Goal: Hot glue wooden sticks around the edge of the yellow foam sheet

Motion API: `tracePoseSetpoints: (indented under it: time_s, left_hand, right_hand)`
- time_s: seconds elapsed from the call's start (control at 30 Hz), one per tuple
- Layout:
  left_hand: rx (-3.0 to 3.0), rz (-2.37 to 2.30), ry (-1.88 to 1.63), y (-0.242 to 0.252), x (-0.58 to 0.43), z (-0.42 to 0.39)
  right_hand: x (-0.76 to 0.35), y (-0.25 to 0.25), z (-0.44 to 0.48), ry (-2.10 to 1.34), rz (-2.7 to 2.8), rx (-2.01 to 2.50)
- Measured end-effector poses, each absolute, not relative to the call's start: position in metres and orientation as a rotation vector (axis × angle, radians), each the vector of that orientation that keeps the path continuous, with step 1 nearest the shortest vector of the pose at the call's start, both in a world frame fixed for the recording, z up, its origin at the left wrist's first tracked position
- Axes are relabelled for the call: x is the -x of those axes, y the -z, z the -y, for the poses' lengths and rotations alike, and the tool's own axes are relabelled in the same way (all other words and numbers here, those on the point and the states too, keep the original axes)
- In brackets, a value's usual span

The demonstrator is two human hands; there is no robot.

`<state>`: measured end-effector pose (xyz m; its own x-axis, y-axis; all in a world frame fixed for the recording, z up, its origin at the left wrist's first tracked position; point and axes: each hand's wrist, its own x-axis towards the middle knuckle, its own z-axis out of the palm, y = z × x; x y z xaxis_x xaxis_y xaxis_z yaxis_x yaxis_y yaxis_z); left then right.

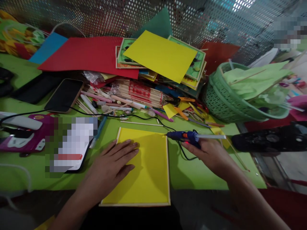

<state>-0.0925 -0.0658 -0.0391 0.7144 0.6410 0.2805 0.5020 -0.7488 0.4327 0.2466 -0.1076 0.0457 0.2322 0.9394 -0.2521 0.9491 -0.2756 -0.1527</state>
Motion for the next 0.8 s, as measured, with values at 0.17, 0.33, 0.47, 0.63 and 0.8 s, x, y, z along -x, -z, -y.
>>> tracePoseSetpoints:
  time_s: [0.17,0.33,0.47,0.63,0.8]
  left_hand:
    - [-2.571,-0.889,-0.588,0.040,0.093,0.065]
    - [-2.578,-0.895,-0.597,0.040,0.093,0.066]
    - [-2.590,-0.892,-0.580,0.039,0.093,0.066]
    - [-2.587,-0.885,-0.577,0.039,0.093,0.065]
    - [-2.569,-0.886,-0.580,0.037,0.093,0.065]
  right_hand:
    - [-0.250,-0.044,0.111,0.467,-1.891,-2.444]
    - [-0.250,-0.043,0.111,0.464,-1.922,-2.465]
    - [-0.248,-0.043,0.109,0.490,-1.950,-2.469]
    - [-0.242,-0.044,0.105,0.576,-1.968,-2.469]
    - [-0.234,-0.045,0.101,0.677,-1.968,-2.487]
